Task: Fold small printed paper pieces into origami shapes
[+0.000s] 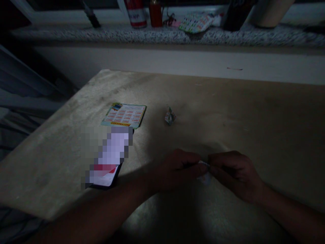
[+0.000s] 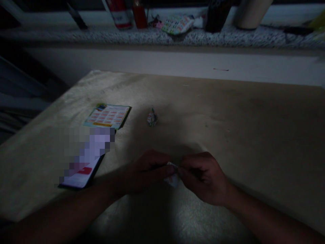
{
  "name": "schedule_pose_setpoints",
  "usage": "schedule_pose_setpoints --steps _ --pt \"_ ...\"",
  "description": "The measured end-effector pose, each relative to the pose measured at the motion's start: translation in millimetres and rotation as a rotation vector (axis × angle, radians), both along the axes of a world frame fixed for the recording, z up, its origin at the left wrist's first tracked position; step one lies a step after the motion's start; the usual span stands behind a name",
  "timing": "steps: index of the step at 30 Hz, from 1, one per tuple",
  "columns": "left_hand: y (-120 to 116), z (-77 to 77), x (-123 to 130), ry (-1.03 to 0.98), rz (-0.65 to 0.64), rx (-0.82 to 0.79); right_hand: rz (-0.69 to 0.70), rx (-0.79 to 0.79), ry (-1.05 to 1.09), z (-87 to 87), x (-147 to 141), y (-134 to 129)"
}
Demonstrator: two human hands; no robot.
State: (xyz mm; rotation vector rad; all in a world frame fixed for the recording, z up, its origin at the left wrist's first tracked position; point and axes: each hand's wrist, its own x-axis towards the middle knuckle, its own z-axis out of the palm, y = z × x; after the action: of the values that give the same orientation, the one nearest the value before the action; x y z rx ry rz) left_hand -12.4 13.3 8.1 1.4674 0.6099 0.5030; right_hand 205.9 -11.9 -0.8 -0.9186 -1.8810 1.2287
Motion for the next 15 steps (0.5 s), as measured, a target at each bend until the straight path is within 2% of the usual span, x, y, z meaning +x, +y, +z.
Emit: schedule_pose_setpoints --steps 9,15 --pt "-2.8 1.8 1.4 -0.085 -0.013 -0.142 0.009 -0.094 -0.019 0.9 -1.7 -0.9" --pt "-0.2 -2.9 1.5 -0.054 0.021 -0.138 -0.035 -0.117 0.000 -0.7 -0.7 -2.3"
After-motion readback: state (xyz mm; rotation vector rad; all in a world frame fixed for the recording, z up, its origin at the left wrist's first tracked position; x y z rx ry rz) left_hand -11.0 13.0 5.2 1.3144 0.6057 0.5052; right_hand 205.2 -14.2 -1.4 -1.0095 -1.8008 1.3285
